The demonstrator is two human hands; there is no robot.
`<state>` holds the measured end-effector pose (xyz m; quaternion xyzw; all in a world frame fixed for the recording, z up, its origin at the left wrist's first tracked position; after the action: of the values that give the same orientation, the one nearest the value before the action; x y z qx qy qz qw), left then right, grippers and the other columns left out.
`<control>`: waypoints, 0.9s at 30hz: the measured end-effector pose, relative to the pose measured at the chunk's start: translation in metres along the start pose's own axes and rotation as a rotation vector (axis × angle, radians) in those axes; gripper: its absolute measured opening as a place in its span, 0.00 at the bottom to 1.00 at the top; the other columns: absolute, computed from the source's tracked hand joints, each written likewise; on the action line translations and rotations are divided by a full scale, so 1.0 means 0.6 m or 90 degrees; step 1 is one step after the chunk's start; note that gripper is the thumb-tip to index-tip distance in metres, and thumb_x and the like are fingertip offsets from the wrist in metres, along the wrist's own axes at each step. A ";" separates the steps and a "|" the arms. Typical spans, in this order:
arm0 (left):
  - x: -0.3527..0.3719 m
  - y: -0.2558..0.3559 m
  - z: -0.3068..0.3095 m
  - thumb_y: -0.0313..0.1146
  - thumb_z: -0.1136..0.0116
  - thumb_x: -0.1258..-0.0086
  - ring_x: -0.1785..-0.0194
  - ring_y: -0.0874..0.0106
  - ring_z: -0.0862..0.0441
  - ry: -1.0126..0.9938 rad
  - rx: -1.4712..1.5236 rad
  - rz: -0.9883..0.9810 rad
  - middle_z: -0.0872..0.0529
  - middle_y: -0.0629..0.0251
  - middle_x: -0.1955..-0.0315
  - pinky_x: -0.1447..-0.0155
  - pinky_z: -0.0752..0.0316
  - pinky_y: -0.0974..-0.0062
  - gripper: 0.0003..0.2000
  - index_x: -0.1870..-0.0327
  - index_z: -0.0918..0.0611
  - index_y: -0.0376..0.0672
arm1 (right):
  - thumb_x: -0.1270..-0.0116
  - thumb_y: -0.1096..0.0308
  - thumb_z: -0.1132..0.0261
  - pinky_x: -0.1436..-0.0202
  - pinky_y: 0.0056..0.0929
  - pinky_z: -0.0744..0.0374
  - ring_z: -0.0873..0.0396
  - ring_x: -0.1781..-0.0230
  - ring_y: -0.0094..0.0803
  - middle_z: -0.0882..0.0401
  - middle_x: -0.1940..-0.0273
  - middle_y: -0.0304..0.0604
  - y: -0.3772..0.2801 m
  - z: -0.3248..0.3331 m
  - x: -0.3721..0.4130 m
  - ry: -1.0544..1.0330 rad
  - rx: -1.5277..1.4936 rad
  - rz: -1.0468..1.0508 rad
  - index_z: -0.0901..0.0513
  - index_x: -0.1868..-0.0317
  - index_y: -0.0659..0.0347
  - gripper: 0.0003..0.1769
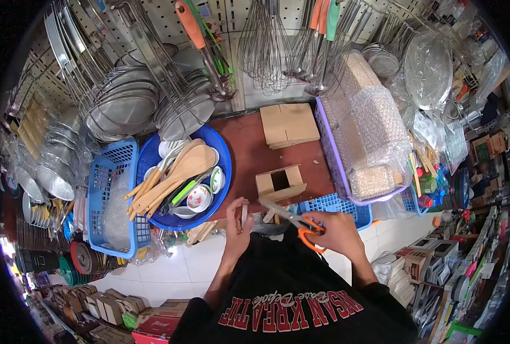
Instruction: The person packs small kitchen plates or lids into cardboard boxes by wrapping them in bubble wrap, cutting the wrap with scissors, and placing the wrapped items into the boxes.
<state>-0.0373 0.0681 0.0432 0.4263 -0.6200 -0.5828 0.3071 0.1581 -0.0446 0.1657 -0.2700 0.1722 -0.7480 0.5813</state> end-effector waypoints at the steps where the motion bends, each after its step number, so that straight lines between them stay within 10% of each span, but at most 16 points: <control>1: -0.001 0.003 -0.003 0.29 0.40 0.29 0.34 0.61 0.29 -0.032 -0.116 -0.017 0.29 0.53 0.39 0.36 0.29 0.65 0.27 0.31 0.35 0.41 | 0.43 0.61 0.28 0.65 0.37 0.19 0.14 0.67 0.44 0.14 0.64 0.49 0.030 -0.005 0.002 0.038 -0.041 -0.026 0.17 0.46 0.51 0.23; 6: -0.007 -0.023 -0.015 0.41 0.33 0.34 0.32 0.43 0.33 -0.161 -0.551 -0.057 0.32 0.41 0.36 0.30 0.36 0.52 0.41 0.24 0.43 0.41 | 0.40 0.71 0.30 0.61 0.34 0.18 0.14 0.65 0.39 0.15 0.63 0.51 0.140 -0.040 0.009 0.173 -0.230 -0.140 0.22 0.41 0.59 0.25; 15: -0.028 -0.156 0.003 0.53 0.37 0.34 0.34 0.42 0.32 -0.200 -0.690 -0.044 0.36 0.36 0.32 0.32 0.36 0.46 0.43 0.22 0.44 0.45 | 0.35 0.71 0.34 0.68 0.34 0.21 0.15 0.70 0.38 0.14 0.65 0.51 0.318 -0.179 -0.010 0.324 -0.177 -0.207 0.23 0.39 0.63 0.23; 27: -0.016 -0.132 -0.013 0.54 0.39 0.33 0.32 0.41 0.37 -0.233 -0.741 -0.072 0.42 0.39 0.28 0.31 0.42 0.45 0.42 0.23 0.42 0.44 | 0.35 0.67 0.35 0.48 0.50 0.19 0.19 0.50 0.59 0.22 0.46 0.64 0.338 -0.168 -0.101 0.241 0.077 -0.262 0.25 0.36 0.62 0.27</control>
<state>-0.0128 0.0764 -0.0326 0.1139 -0.2190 -0.9050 0.3465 0.2655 -0.0459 -0.0430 -0.1196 0.1748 -0.8963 0.3895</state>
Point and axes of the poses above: each hand's wrist, its own x-axis away from the middle knuckle, its own z-axis out of the back of the hand, y = z × x, the point moved 10 cm from there along -x, towards the middle knuckle
